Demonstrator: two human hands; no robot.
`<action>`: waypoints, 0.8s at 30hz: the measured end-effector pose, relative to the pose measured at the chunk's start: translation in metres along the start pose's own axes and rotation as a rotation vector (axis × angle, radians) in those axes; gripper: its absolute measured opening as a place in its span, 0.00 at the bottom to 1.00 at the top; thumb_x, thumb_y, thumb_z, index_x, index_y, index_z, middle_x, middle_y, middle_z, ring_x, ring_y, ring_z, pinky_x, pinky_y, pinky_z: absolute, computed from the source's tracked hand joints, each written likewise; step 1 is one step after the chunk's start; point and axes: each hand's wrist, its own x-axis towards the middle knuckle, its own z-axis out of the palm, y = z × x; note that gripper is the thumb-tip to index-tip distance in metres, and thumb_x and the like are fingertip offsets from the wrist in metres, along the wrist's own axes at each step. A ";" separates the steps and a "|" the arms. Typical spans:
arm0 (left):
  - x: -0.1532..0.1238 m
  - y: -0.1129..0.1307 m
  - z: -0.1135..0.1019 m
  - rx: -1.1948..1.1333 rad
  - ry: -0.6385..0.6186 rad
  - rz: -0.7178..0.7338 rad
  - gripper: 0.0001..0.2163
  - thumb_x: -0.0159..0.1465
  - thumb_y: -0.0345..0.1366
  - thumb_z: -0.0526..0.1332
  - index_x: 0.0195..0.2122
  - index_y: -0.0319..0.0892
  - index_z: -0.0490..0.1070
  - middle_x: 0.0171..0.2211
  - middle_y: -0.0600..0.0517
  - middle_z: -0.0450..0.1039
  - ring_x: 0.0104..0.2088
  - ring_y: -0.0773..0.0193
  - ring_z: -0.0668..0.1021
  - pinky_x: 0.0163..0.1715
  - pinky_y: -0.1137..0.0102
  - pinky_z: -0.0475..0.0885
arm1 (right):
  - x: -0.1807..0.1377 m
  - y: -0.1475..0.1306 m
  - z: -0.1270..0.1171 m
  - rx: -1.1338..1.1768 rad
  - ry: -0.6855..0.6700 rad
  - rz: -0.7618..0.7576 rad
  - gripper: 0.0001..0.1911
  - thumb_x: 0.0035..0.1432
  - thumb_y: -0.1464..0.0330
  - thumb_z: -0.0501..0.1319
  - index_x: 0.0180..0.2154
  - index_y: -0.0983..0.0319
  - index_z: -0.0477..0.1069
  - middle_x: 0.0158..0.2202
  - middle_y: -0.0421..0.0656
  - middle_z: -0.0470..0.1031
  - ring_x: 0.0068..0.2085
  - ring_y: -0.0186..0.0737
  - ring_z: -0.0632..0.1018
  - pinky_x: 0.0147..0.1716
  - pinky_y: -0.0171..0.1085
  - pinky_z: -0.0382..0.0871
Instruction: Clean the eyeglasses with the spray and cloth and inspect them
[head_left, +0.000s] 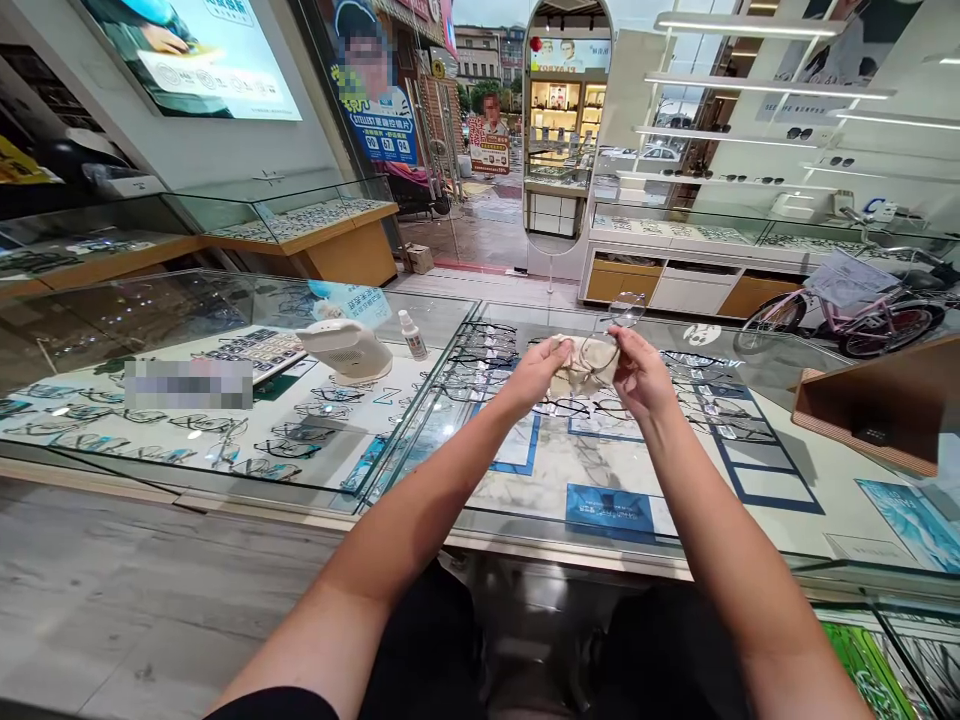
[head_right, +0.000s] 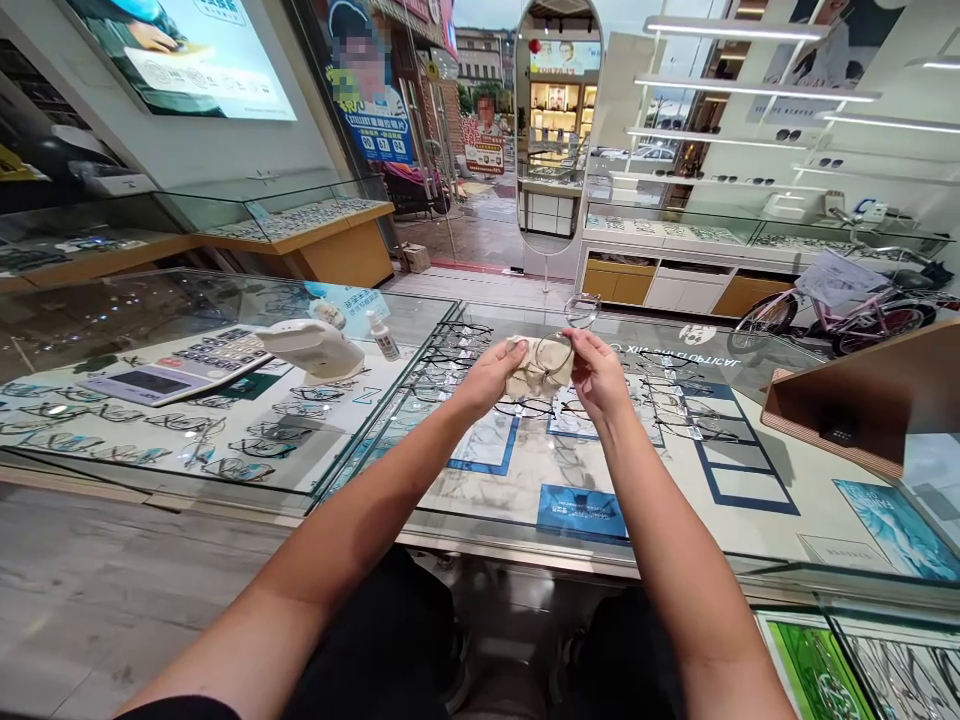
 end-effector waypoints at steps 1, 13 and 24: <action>0.002 0.000 -0.003 -0.016 0.040 0.018 0.28 0.58 0.60 0.73 0.44 0.38 0.77 0.37 0.48 0.82 0.41 0.58 0.82 0.44 0.66 0.76 | 0.001 -0.003 -0.002 0.002 0.002 -0.023 0.21 0.44 0.52 0.81 0.38 0.54 0.83 0.21 0.35 0.67 0.25 0.34 0.67 0.26 0.38 0.67; 0.005 0.016 -0.012 -0.096 0.221 0.085 0.17 0.60 0.49 0.73 0.37 0.39 0.75 0.32 0.51 0.78 0.36 0.62 0.80 0.40 0.70 0.75 | 0.002 -0.027 -0.014 0.008 0.034 -0.108 0.15 0.54 0.49 0.75 0.38 0.50 0.81 0.22 0.35 0.61 0.27 0.37 0.65 0.33 0.41 0.69; -0.024 0.019 0.021 0.443 -0.366 -0.114 0.13 0.65 0.45 0.63 0.42 0.41 0.79 0.32 0.52 0.73 0.31 0.64 0.70 0.31 0.71 0.63 | 0.001 -0.037 -0.019 0.021 0.016 -0.157 0.15 0.59 0.47 0.72 0.35 0.50 0.79 0.22 0.35 0.66 0.26 0.37 0.66 0.30 0.40 0.68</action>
